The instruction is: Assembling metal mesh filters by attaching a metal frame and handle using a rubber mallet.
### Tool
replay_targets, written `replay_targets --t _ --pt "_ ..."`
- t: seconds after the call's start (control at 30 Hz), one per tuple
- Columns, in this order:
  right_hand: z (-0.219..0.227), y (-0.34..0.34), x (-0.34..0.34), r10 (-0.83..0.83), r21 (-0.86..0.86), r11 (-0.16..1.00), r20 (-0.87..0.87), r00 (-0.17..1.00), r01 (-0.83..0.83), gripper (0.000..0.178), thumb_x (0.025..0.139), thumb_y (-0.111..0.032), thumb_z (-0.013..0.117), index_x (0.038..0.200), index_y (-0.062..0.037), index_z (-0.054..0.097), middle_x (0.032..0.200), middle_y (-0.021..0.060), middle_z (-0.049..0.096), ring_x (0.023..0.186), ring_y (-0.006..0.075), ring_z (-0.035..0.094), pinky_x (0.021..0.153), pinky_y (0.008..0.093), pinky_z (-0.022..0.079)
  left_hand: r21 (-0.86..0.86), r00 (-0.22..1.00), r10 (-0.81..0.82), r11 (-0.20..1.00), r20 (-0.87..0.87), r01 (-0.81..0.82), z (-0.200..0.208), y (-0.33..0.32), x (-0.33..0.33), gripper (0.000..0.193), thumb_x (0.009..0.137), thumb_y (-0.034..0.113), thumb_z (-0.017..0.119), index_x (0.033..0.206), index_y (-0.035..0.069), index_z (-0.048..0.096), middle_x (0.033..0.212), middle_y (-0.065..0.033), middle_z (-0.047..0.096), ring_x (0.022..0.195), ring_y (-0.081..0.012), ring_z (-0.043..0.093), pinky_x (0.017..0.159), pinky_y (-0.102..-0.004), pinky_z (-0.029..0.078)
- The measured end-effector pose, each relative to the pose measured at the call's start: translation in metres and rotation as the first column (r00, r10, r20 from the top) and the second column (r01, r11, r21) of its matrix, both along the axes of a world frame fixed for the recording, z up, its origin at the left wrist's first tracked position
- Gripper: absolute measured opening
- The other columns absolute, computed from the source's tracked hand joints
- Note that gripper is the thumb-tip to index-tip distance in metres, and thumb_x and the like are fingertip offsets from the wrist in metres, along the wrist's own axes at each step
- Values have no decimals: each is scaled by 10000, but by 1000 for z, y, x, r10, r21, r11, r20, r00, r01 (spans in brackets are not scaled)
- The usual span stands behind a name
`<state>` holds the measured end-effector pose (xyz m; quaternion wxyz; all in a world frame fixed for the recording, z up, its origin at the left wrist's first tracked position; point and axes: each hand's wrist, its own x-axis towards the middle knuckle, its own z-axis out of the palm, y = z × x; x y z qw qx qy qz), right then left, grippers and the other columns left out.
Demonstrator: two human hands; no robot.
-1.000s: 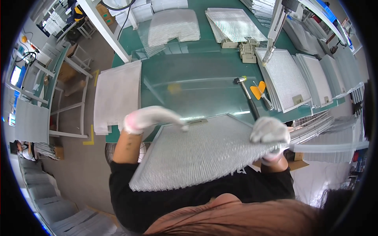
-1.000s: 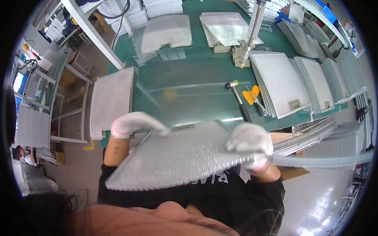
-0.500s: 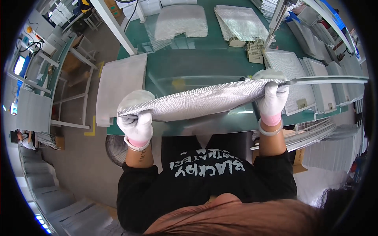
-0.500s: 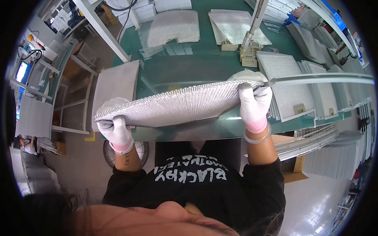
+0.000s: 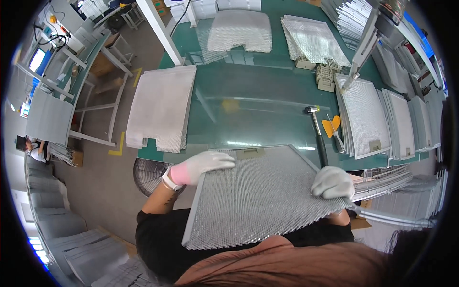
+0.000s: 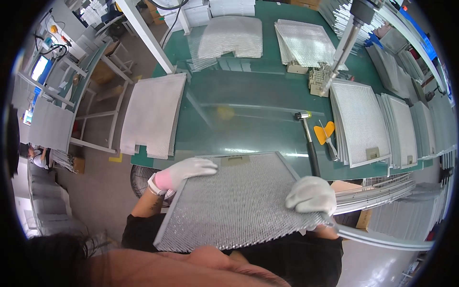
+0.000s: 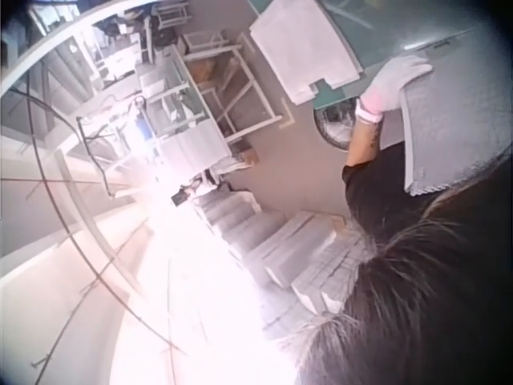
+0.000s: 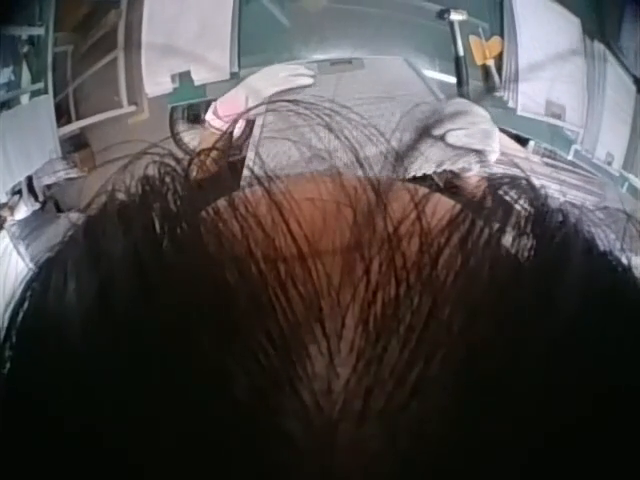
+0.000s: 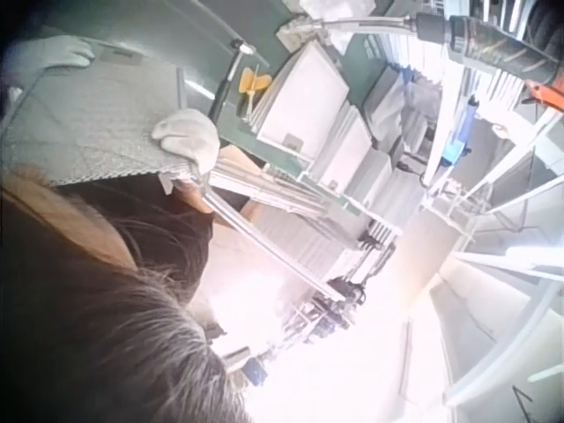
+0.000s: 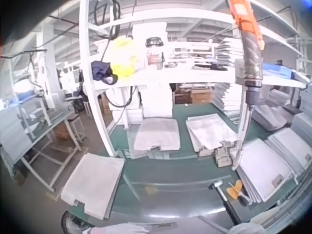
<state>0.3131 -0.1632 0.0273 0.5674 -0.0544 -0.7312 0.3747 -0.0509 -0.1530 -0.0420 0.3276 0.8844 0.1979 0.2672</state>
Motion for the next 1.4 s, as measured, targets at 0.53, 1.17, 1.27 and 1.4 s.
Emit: replay_targets --t 0.53,1.17,1.27,1.4 --pt "8 25 -24 -536 -66 844 -59 842 532 456 954 -417 535 698 -45 473 556 42 512 454 170 486 418 272 382 -226 439 896 415 -66 -881 -94 -12 7 251 746 106 698 956 36 580 872 -136 623 816 -288 638 724 -320 514" --pt "25 110 -44 -656 -397 667 88 750 630 179 957 -173 598 854 -27 591 693 -73 493 632 7 385 562 186 327 -205 138 986 154 93 -967 -58 -4 63 637 570 201 884 1035 -46 525 960 -221 638 905 -365 637 826 -399 500" --pt "28 113 -51 -647 -400 678 72 759 616 176 957 -177 598 867 -26 599 694 -77 495 635 7 386 566 186 328 -117 113 991 121 76 -986 -73 -4 60 648 584 234 878 1050 -50 527 929 -218 636 890 -356 636 822 -404 495" --pt "19 118 -41 -630 -423 684 67 774 594 203 956 -190 603 815 -47 576 679 -86 463 623 6 358 548 188 308 -227 329 928 363 176 -904 -64 -8 28 586 660 262 842 1056 -50 544 958 -213 646 876 -341 640 827 -404 493"
